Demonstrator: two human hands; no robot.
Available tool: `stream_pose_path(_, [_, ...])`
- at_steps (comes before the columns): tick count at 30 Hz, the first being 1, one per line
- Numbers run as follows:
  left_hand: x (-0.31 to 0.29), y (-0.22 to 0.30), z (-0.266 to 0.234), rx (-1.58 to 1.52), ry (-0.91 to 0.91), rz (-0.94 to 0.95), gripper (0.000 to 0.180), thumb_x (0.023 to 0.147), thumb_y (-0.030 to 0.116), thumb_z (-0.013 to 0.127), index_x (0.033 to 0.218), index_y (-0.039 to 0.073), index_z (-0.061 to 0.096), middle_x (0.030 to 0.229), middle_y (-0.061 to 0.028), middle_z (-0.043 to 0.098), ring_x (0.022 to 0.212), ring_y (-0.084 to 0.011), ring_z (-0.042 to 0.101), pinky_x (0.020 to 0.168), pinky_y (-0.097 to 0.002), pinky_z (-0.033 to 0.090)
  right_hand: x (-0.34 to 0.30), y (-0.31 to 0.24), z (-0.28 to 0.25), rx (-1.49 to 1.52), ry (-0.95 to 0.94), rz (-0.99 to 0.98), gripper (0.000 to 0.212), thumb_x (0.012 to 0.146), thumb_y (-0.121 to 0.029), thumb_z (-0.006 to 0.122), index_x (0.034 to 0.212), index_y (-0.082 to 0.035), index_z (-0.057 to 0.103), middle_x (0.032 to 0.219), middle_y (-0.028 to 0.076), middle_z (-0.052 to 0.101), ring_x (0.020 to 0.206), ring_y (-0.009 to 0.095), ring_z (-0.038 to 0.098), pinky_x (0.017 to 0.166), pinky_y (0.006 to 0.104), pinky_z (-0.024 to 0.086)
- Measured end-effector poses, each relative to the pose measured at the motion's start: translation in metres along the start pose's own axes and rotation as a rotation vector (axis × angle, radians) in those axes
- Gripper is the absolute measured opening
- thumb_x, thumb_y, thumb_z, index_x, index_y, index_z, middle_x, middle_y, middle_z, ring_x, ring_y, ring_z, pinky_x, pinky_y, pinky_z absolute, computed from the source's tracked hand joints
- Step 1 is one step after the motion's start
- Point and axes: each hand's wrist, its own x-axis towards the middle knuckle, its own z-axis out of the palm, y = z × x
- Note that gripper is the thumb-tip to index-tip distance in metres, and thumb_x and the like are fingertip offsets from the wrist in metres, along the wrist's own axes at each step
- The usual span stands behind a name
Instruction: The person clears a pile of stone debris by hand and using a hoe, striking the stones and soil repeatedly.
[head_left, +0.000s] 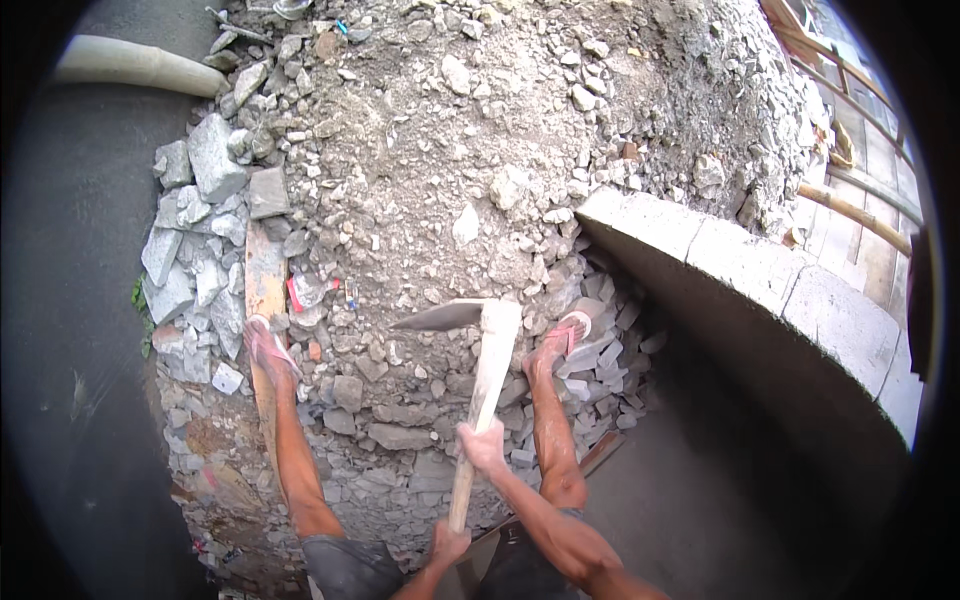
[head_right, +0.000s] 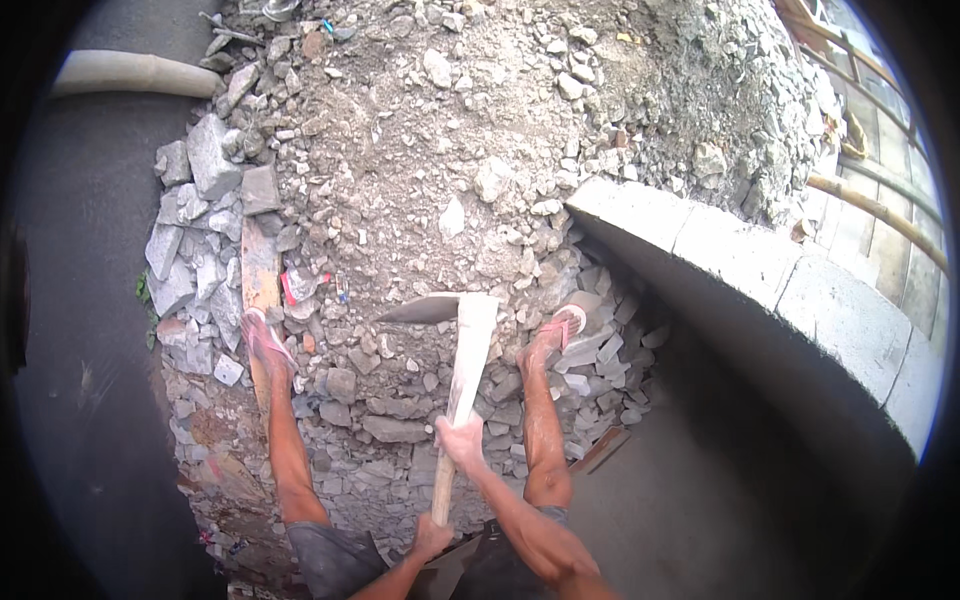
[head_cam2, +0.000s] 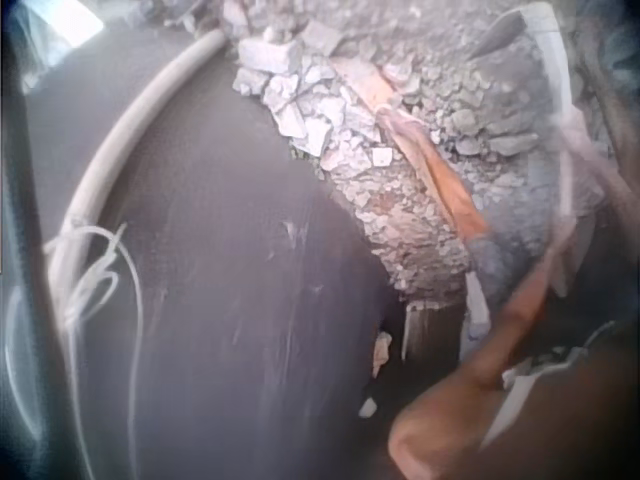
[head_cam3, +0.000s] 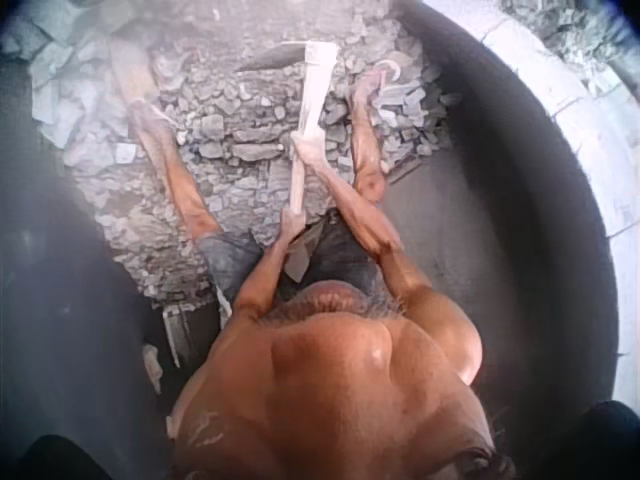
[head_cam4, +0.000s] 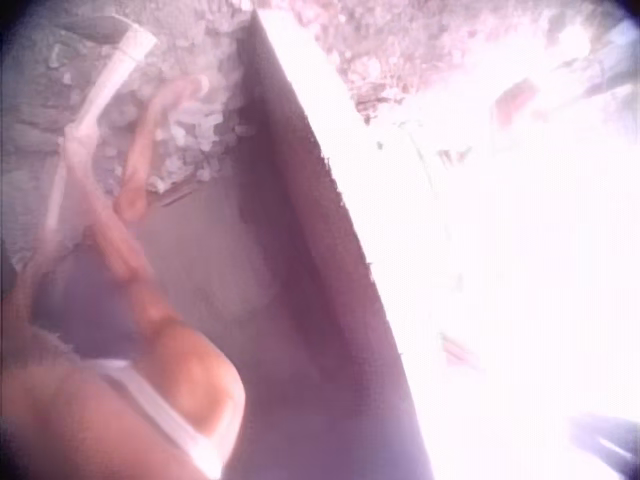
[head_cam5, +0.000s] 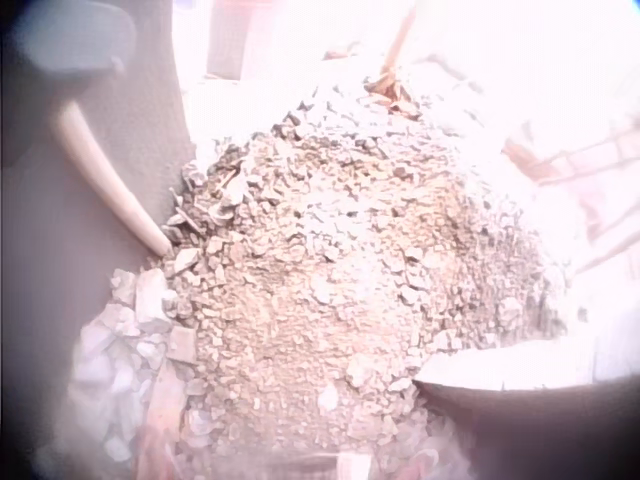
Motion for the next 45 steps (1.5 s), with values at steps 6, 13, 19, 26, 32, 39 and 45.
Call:
stream_pose_path(6, [0.080, 0.327, -0.099, -0.213, 0.336, 0.798, 0.035, 0.077, 0.012, 0.068, 0.109, 0.001, 0.060, 0.088, -0.0271, 0.068, 0.089, -0.0453, 0.067, 0.073, -0.0478, 0.054, 0.117, -0.335, -0.042, 0.154, 0.130, -0.638, 0.034, 0.084, -0.004, 0.062, 0.112, 0.004, 0.045, 0.074, 0.009, 0.059, 0.051, 0.014, 0.057, 0.043, 0.0293, 0.049])
stream_pose_path(13, [0.076, 0.602, -0.264, -0.022, 0.599, 1.001, 0.037, 0.075, 0.008, 0.062, 0.109, -0.005, 0.061, 0.092, -0.0256, 0.069, 0.080, -0.0351, 0.070, 0.073, -0.0426, 0.057, 0.240, -0.598, -0.041, 0.184, -0.040, -0.951, 0.039, 0.090, -0.008, 0.067, 0.118, 0.008, 0.045, 0.087, 0.016, 0.064, 0.067, 0.021, 0.067, 0.057, 0.0357, 0.063])
stream_pose_path(19, [0.133, 0.631, -0.273, 0.116, 0.609, 0.923, 0.042, 0.077, 0.005, 0.062, 0.116, -0.005, 0.050, 0.107, -0.0337, 0.065, 0.103, -0.0456, 0.066, 0.088, -0.0483, 0.055, 0.336, -0.595, -0.012, -0.153, 0.089, -0.808, 0.029, 0.096, -0.013, 0.060, 0.117, -0.001, 0.043, 0.086, 0.016, 0.062, 0.060, 0.025, 0.066, 0.048, 0.0408, 0.058])
stream_pose_path(26, [0.169, 0.491, -0.172, -0.005, 0.477, 0.761, 0.050, 0.074, 0.006, 0.065, 0.120, -0.002, 0.049, 0.100, -0.0268, 0.066, 0.093, -0.0394, 0.068, 0.081, -0.0455, 0.054, 0.265, -0.404, -0.016, -0.306, 0.362, -0.691, 0.087, 0.084, -0.020, 0.064, 0.150, -0.001, 0.011, 0.100, 0.028, 0.068, 0.091, 0.038, 0.070, 0.080, 0.0434, 0.057])
stream_pose_path(32, [0.117, 0.362, -0.076, -0.188, 0.381, 0.721, 0.047, 0.075, 0.008, 0.066, 0.119, -0.003, 0.051, 0.096, -0.0289, 0.065, 0.092, -0.0464, 0.066, 0.079, -0.0486, 0.052, 0.177, -0.280, -0.045, -0.312, 0.210, -0.413, 0.049, 0.080, -0.021, 0.072, 0.117, 0.006, 0.055, 0.090, 0.022, 0.070, 0.084, 0.033, 0.070, 0.078, 0.0425, 0.055])
stream_pose_path(39, [0.112, 0.407, -0.108, -0.238, 0.487, 0.804, 0.050, 0.078, 0.008, 0.064, 0.123, -0.004, 0.046, 0.088, -0.0342, 0.065, 0.085, -0.0532, 0.065, 0.074, -0.0554, 0.052, 0.174, -0.341, -0.030, -0.184, 0.184, -0.908, 0.048, 0.083, -0.009, 0.069, 0.123, -0.002, 0.044, 0.095, 0.016, 0.062, 0.071, 0.020, 0.064, 0.064, 0.0354, 0.056])
stream_pose_path(45, [0.098, 0.628, -0.269, -0.047, 0.639, 1.015, 0.039, 0.081, 0.012, 0.062, 0.113, -0.007, 0.052, 0.089, -0.0298, 0.068, 0.078, -0.0406, 0.071, 0.065, -0.0463, 0.058, 0.254, -0.607, 0.005, -0.013, 0.125, -0.851, 0.054, 0.088, -0.017, 0.074, 0.116, 0.002, 0.031, 0.081, 0.017, 0.065, 0.056, 0.017, 0.065, 0.044, 0.0307, 0.059])
